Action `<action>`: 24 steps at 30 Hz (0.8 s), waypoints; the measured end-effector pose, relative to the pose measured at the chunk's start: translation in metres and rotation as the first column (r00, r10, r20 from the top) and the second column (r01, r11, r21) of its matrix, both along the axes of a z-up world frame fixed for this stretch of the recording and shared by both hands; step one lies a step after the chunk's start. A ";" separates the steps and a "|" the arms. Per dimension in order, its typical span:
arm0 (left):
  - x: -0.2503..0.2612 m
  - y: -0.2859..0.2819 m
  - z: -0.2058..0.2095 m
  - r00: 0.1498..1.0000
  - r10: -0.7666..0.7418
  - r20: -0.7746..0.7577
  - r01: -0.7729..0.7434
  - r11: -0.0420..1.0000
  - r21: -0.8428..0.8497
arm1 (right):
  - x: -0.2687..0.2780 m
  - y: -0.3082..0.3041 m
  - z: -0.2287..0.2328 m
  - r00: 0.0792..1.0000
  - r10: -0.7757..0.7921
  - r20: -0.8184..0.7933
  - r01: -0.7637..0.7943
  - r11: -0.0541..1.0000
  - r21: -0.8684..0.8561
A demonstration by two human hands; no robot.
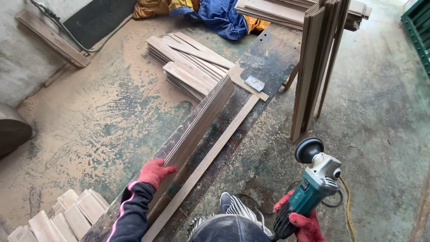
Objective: Sanding wooden planks using an angle grinder with a sanding attachment.
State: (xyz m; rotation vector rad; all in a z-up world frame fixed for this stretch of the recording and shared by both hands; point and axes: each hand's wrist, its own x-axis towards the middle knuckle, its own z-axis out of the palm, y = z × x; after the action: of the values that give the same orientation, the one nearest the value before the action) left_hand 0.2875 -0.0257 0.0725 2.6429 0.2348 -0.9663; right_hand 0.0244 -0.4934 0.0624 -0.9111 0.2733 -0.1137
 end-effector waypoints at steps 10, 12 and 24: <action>0.046 0.009 0.225 0.623 0.509 0.593 -0.134 0.817 -0.561 | 0.043 -0.006 -0.019 0.993 0.120 0.017 -0.120 0.991 0.056; 0.037 0.035 0.272 0.385 0.480 0.789 0.105 0.826 -0.554 | 0.052 -0.006 -0.019 0.987 0.158 0.039 -0.160 0.985 0.069; -0.121 0.038 0.238 0.078 0.947 0.312 -0.211 0.321 -0.923 | 0.091 0.003 -0.017 0.971 0.237 -0.040 -0.229 0.963 0.145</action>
State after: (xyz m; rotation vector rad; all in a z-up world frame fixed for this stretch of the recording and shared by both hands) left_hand 0.1668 0.0124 0.3108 1.5196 0.6150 0.6699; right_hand 0.1152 -0.4899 0.0449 -0.8021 0.2217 0.1481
